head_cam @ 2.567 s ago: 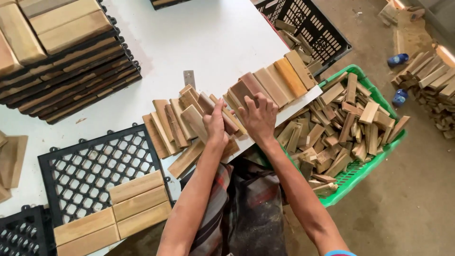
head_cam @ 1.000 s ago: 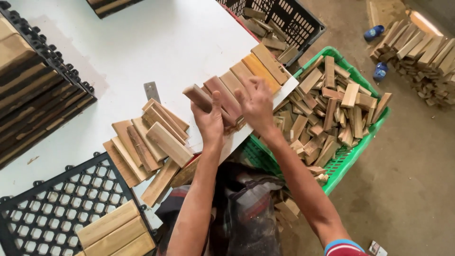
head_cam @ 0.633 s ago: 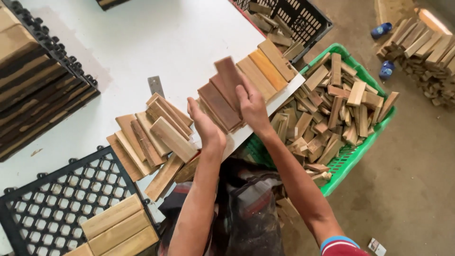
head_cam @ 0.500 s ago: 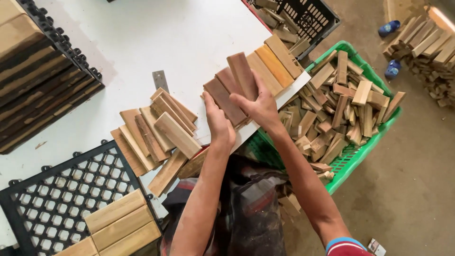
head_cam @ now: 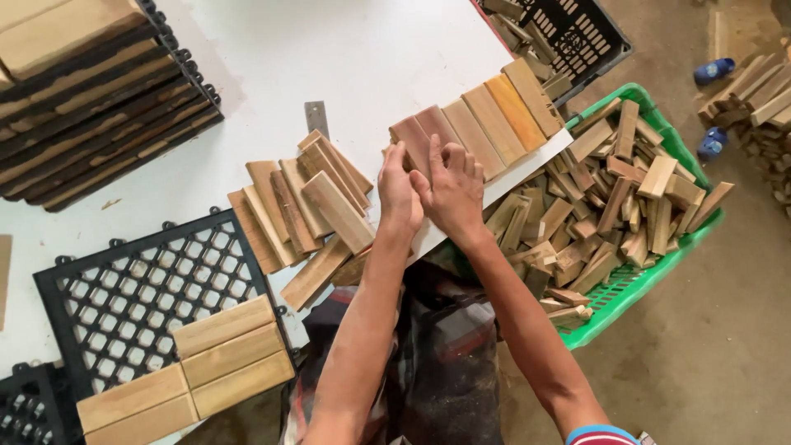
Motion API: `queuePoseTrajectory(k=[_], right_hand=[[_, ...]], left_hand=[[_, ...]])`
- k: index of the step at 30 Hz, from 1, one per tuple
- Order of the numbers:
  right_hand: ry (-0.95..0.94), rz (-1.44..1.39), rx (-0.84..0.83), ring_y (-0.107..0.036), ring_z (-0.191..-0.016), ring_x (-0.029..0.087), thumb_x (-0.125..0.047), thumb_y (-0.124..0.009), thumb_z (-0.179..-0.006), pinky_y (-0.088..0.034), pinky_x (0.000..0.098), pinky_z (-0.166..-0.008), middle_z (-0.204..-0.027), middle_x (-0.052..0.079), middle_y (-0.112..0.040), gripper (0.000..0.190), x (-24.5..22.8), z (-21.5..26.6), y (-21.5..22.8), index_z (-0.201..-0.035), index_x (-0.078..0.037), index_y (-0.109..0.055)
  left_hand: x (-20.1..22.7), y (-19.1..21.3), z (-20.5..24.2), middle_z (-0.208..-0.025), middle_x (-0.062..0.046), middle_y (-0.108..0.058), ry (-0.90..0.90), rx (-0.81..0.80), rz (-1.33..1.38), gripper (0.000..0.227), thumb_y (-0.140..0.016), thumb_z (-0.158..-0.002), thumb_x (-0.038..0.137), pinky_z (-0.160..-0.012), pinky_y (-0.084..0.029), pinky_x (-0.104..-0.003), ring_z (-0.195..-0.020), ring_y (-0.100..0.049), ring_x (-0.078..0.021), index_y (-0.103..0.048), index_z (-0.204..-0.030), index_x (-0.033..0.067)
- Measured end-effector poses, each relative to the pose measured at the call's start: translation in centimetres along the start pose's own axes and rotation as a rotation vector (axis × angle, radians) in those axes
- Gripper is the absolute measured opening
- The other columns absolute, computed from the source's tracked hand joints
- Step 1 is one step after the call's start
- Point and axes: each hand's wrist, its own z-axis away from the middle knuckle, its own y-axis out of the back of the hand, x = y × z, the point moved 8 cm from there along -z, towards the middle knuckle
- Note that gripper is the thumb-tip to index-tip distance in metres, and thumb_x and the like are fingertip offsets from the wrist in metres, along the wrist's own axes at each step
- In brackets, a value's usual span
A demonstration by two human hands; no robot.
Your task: Sorting and stacking small wooden blocks from a storage crate onto a workbench.
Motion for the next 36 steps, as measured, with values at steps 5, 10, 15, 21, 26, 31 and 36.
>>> queuePoseTrajectory(k=[5,10,15,21,26,31,36], right_hand=[[0.042,-0.044,0.045,-0.055,-0.093,0.030,-0.041,-0.070,-0.091,-0.043,0.0409,-0.079,-0.122,0.014,-0.053,0.070,-5.4,0.4,4.2,-0.148,-0.005,-0.053],[-0.011,-0.440,-0.330,-0.063,-0.106,0.036,-0.026,-0.077,-0.078,-0.056,0.0459,-0.081,-0.120,0.017,-0.058,0.082,-10.7,3.2,-1.5,-0.152,-0.010,-0.046],[0.011,-0.414,-0.322,-0.068,-0.093,0.036,-0.034,-0.080,-0.074,-0.060,0.0476,-0.071,-0.114,0.011,-0.054,0.078,-12.9,2.6,-3.0,-0.143,-0.008,-0.054],[-0.094,-0.528,-0.159,-0.070,-0.106,0.025,-0.037,-0.079,-0.082,-0.060,0.0402,-0.081,-0.120,0.000,-0.061,0.059,-6.5,1.5,-1.0,-0.136,-0.017,-0.064],[-0.255,-0.435,0.110,-0.061,-0.107,0.032,-0.032,-0.080,-0.086,-0.050,0.0444,-0.093,-0.114,0.007,-0.058,0.056,2.6,-1.0,2.9,-0.136,-0.014,-0.063],[-0.272,-0.290,-0.111,-0.054,-0.113,0.037,-0.064,-0.072,-0.088,-0.042,0.0506,-0.096,-0.123,0.010,-0.054,0.075,3.8,-0.1,0.2,-0.142,-0.013,-0.060],[-0.243,-0.110,-0.127,-0.050,-0.115,0.035,-0.075,-0.060,-0.093,-0.040,0.0490,-0.092,-0.129,0.009,-0.048,0.082,3.7,-0.4,-1.1,-0.150,-0.017,-0.052]], left_hand=[[14.9,-5.3,10.5,-0.156,-0.024,-0.038,-0.230,0.132,-0.169,0.042,-0.058,-0.100,0.025,-0.122,-0.029,-0.049,-0.145,-0.033,-0.0375,-0.060,-0.135,0.0025],[20.4,-0.6,10.0,-0.165,-0.014,-0.030,-0.462,0.208,-0.581,0.048,-0.051,-0.105,0.039,-0.126,-0.018,-0.052,-0.156,-0.020,-0.0360,-0.057,-0.144,0.0129],[20.4,6.4,9.0,-0.144,-0.013,-0.057,-0.442,0.249,-0.877,0.037,-0.062,-0.095,0.032,-0.116,-0.039,-0.044,-0.137,-0.052,-0.0312,-0.070,-0.123,0.0091],[20.7,6.0,11.0,-0.141,-0.010,-0.058,-0.521,0.152,-1.166,0.039,-0.061,-0.097,0.028,-0.110,-0.045,-0.049,-0.131,-0.057,-0.0331,-0.063,-0.132,0.0104],[19.1,5.1,9.0,-0.148,-0.016,-0.048,-0.613,0.200,-1.445,0.052,-0.066,-0.093,0.035,-0.105,-0.043,-0.058,-0.140,-0.045,-0.0379,-0.057,-0.138,0.0112],[18.1,2.4,8.6,-0.151,-0.024,-0.043,-0.656,0.245,-1.777,0.065,-0.073,-0.086,0.043,-0.098,-0.039,-0.067,-0.144,-0.034,-0.0447,-0.055,-0.137,0.0069],[16.9,2.4,7.6,-0.158,-0.030,-0.031,-0.709,0.222,-1.927,0.099,-0.088,-0.071,0.046,-0.099,-0.034,-0.069,-0.146,-0.026,-0.0494,-0.039,-0.147,0.0066]])
